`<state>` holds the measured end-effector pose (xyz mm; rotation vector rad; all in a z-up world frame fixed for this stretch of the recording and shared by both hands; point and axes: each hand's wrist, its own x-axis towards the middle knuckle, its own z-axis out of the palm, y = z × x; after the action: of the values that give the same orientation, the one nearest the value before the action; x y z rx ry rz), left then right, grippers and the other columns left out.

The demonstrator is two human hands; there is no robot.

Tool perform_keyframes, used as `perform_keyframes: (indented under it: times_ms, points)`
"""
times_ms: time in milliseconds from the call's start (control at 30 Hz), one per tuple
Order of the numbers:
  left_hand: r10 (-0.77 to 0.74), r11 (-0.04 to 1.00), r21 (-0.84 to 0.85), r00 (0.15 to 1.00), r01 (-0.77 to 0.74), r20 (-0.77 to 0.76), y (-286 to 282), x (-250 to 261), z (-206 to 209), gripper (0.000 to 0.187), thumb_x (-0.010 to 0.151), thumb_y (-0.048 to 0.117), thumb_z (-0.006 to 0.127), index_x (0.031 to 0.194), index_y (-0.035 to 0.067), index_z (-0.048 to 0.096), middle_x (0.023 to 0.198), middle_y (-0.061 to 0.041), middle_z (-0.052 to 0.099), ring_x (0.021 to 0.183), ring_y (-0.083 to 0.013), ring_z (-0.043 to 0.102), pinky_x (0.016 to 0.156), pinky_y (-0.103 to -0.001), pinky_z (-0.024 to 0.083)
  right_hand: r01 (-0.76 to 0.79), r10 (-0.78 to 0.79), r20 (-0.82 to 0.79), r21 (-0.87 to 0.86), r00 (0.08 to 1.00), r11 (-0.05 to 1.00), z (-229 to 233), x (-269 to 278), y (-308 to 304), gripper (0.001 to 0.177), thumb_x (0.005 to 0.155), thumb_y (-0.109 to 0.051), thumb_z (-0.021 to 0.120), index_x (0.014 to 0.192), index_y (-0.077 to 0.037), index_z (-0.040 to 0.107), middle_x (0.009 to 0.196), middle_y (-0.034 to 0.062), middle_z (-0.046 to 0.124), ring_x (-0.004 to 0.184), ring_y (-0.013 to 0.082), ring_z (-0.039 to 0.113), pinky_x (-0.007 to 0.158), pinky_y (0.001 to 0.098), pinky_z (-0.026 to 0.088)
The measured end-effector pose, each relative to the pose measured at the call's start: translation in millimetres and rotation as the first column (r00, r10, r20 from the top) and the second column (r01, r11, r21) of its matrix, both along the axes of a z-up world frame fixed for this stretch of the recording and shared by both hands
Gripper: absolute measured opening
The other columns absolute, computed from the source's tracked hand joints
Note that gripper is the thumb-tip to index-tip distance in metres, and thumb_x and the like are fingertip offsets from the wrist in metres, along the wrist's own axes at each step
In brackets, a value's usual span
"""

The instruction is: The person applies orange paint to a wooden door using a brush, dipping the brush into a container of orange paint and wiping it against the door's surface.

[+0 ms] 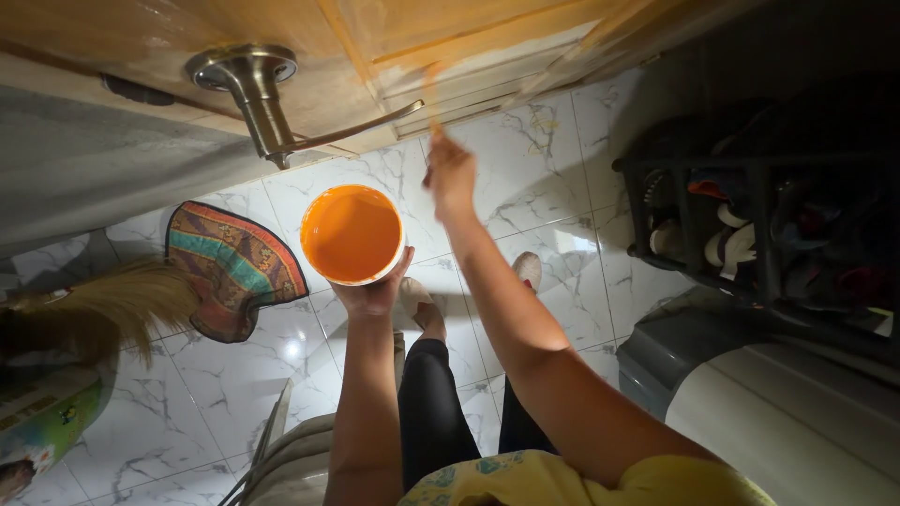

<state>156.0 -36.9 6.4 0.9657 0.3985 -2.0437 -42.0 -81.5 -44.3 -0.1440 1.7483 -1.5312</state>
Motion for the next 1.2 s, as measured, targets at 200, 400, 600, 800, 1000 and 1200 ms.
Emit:
perform_keyframes:
  times_ms: [200,400,600,800,1000,1200]
  points:
    - [-0.018,1.0,-0.001,0.998,0.018,-0.055,-3.1,0.8,-2.7,0.065,0.091,0.065,0.053,0.138,0.022,0.056,0.144,-0.002,0.055,0.138,-0.0293,0.044,0.119,-0.059,0.022,0.237,-0.228,0.065,-0.252,0.972,0.938,-9.6,-91.4,65.6,0.014,0.101,-0.008,0.05,0.097,0.004,0.057,0.065,0.0018,0.051,0.048,0.0134,0.047,0.042,0.0309,0.043]
    - [-0.011,1.0,0.009,1.0,0.011,-0.008,-2.3,-8.5,-5.6,0.065,0.089,0.065,0.052,0.138,0.023,0.056,0.145,-0.001,0.055,0.141,-0.0285,0.044,0.119,-0.062,0.018,0.433,-0.424,0.097,-0.106,0.901,0.895,8.9,-166.9,17.4,0.034,0.1,-0.024,0.055,0.123,-0.002,0.068,0.055,-0.0072,0.039,0.04,0.0065,0.036,0.034,0.0273,0.033]
    - [-0.068,0.997,-0.027,0.998,0.067,0.0,-1.8,-16.6,-2.7,0.069,0.086,0.069,0.049,0.138,0.023,0.056,0.143,-0.002,0.056,0.138,-0.0297,0.044,0.116,-0.063,0.017,0.095,-0.08,0.165,-0.085,0.983,0.992,0.5,-67.6,26.2,0.033,0.101,-0.023,0.057,0.124,-0.002,0.068,0.058,-0.0063,0.039,0.044,0.0052,0.034,0.039,0.0255,0.033]
    - [-0.083,0.993,-0.097,0.99,0.072,-0.112,0.3,-19.4,-11.9,0.063,0.095,0.064,0.052,0.142,0.022,0.053,0.146,-0.001,0.054,0.14,-0.027,0.042,0.122,-0.058,0.015,0.403,-0.393,0.094,-0.282,0.915,0.871,-10.4,-163.3,61.6,0.028,0.102,-0.021,0.052,0.107,0.003,0.066,0.067,0.0029,0.058,0.043,0.0124,0.041,0.038,0.0319,0.035]
    - [-0.065,0.998,0.008,0.998,0.064,0.016,4.6,-34.4,-8.0,0.068,0.086,0.067,0.05,0.138,0.023,0.056,0.143,-0.001,0.057,0.138,-0.0274,0.046,0.114,-0.062,0.021,0.319,-0.3,0.18,-0.086,0.937,0.944,7.7,-153.2,14.4,0.02,0.101,-0.024,0.06,0.088,-0.008,0.06,0.057,-0.0043,0.039,0.042,0.0088,0.036,0.037,0.0283,0.031]
    - [-0.129,0.991,-0.018,0.991,0.129,0.044,7.8,-44.2,-9.0,0.068,0.086,0.07,0.049,0.138,0.026,0.054,0.143,0.001,0.054,0.138,-0.0281,0.043,0.114,-0.063,0.022,0.23,-0.194,0.219,-0.154,0.956,0.961,8.0,-135.6,67.9,0.014,0.099,-0.021,0.058,0.089,-0.011,0.061,0.059,-0.0052,0.039,0.043,0.0082,0.032,0.037,0.0277,0.027]
